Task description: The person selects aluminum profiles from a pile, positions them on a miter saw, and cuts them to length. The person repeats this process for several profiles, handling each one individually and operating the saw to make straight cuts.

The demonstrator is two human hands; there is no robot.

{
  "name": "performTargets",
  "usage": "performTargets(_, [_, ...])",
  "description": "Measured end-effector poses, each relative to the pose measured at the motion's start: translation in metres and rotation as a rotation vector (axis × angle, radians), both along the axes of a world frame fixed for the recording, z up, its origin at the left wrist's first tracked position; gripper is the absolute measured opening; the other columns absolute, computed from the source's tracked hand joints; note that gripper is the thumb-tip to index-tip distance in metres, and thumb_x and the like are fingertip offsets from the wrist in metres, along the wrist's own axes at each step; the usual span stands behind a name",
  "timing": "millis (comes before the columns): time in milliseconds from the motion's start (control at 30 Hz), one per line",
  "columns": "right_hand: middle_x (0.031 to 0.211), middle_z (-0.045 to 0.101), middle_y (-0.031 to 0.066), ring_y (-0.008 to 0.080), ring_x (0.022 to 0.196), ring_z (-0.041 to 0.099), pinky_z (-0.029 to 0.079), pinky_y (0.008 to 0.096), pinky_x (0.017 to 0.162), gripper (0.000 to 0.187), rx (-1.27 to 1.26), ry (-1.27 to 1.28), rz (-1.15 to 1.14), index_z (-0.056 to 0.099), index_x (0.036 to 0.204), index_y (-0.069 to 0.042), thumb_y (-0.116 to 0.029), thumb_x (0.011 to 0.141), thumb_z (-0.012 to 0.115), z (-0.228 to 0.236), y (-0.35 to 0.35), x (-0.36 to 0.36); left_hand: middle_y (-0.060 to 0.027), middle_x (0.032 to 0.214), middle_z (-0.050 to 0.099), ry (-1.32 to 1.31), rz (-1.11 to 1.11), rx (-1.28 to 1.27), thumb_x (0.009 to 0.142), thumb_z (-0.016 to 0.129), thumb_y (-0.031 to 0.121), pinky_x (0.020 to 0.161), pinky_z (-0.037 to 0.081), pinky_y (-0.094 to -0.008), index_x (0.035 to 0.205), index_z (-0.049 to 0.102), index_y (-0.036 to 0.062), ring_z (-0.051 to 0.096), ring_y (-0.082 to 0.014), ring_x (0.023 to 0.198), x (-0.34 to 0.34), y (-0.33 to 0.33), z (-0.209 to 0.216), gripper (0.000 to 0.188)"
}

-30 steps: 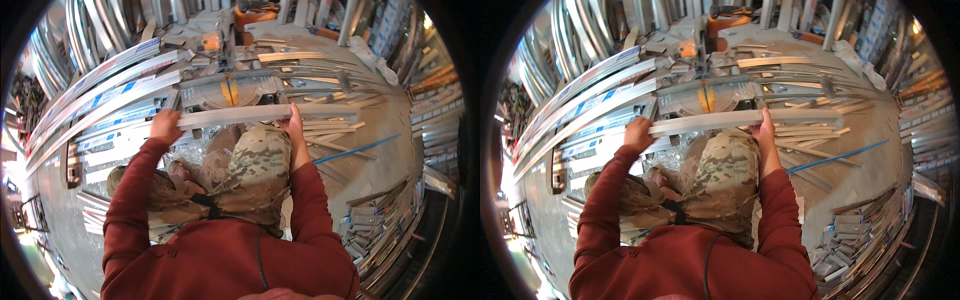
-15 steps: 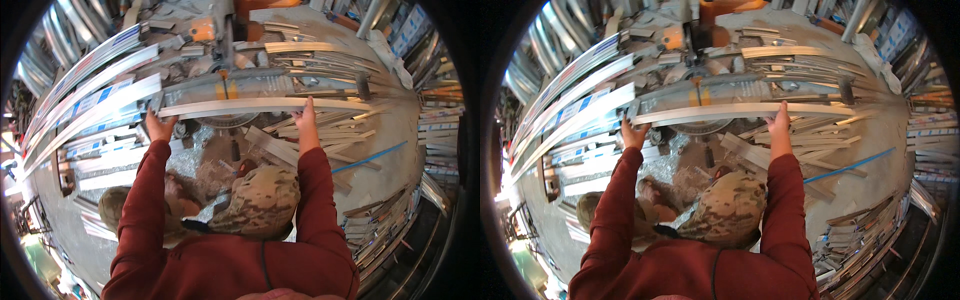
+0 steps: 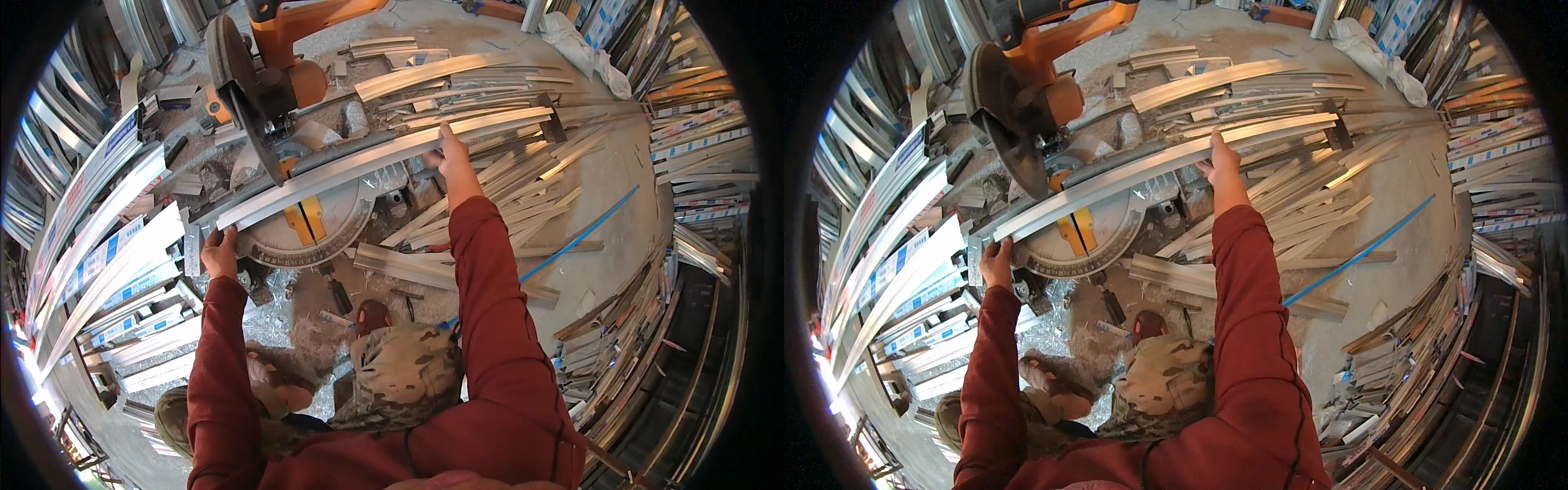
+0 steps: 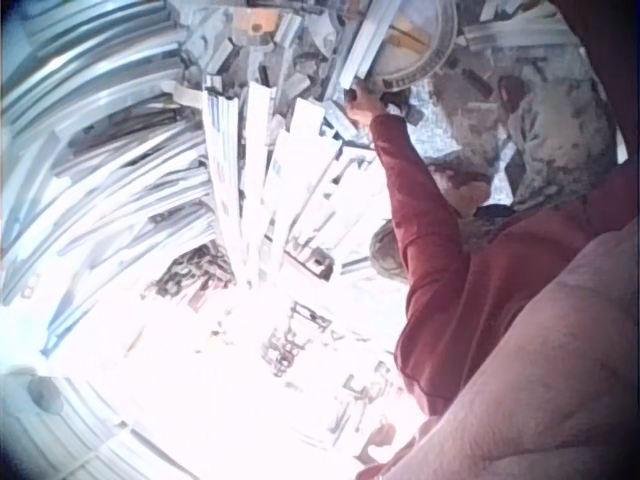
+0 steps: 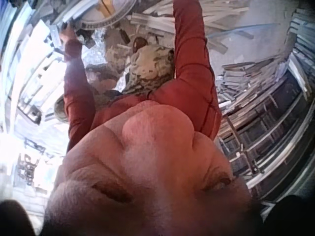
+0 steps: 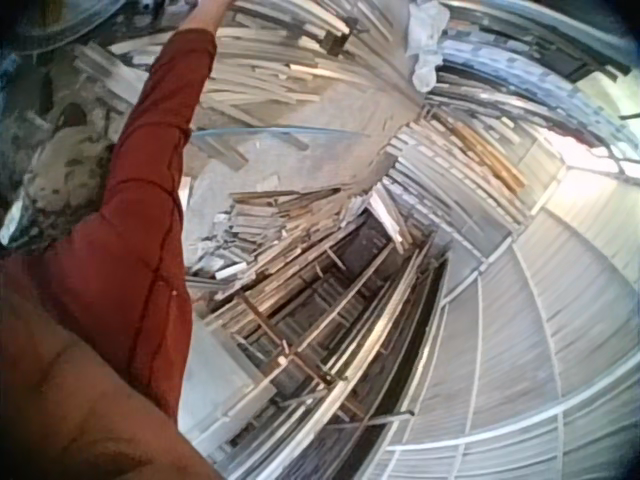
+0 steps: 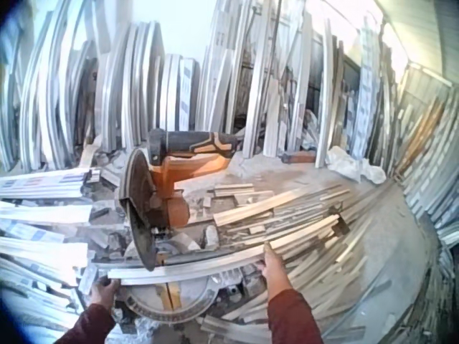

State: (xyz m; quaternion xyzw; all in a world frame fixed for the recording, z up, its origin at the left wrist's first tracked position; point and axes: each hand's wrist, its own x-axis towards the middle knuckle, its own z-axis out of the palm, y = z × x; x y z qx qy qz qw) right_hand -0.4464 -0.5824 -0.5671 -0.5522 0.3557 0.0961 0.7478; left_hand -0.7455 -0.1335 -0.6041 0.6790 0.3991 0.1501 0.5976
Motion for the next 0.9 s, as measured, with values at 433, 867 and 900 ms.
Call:
performTargets(433, [0.12,0.053,0.017,0.0333,0.104,0.058,0.056,0.049,0.086,0.053,-0.095,-0.041,-0.001,0.051,0.124,0.002,-0.039,0.093,0.064,-0.001,-0.014,0.0,-0.0034,0.09,0.067,-0.038,-0.062,-0.038,0.09,0.07,0.017,0.06,0.044,-0.0227,0.11,0.065,-0.0035,0.058,-0.0086,0.072,0.026,-0.027,0.002,0.029])
performTargets(867, [0.147,0.037,0.0242,0.0379,0.139,0.029,0.018,0.0481,0.117,0.093,-1.414,-0.581,0.697,0.034,0.142,0.007,-0.046,0.077,0.073,0.032,0.049,-0.085,-0.0147,0.089,0.072,0.116,-0.113,0.289,0.077,0.076,0.031,0.076,0.052,-0.0338,0.11,0.067,-0.0036,0.068,-0.0207,0.083,0.035,-0.042,0.033,0.048])
performTargets(900, [0.147,0.037,0.0242,0.038,0.14,0.028,0.015,0.0494,0.117,0.094,-1.468,-0.625,0.834,0.034,0.142,0.007,-0.048,0.076,0.073,0.039,0.065,-0.094,-0.0152,0.09,0.072,0.112,-0.107,0.273,0.077,0.076,0.029,0.076,0.052,-0.0339,0.11,0.067,-0.0041,0.068,-0.0207,0.083,0.035,-0.037,0.025,0.048])
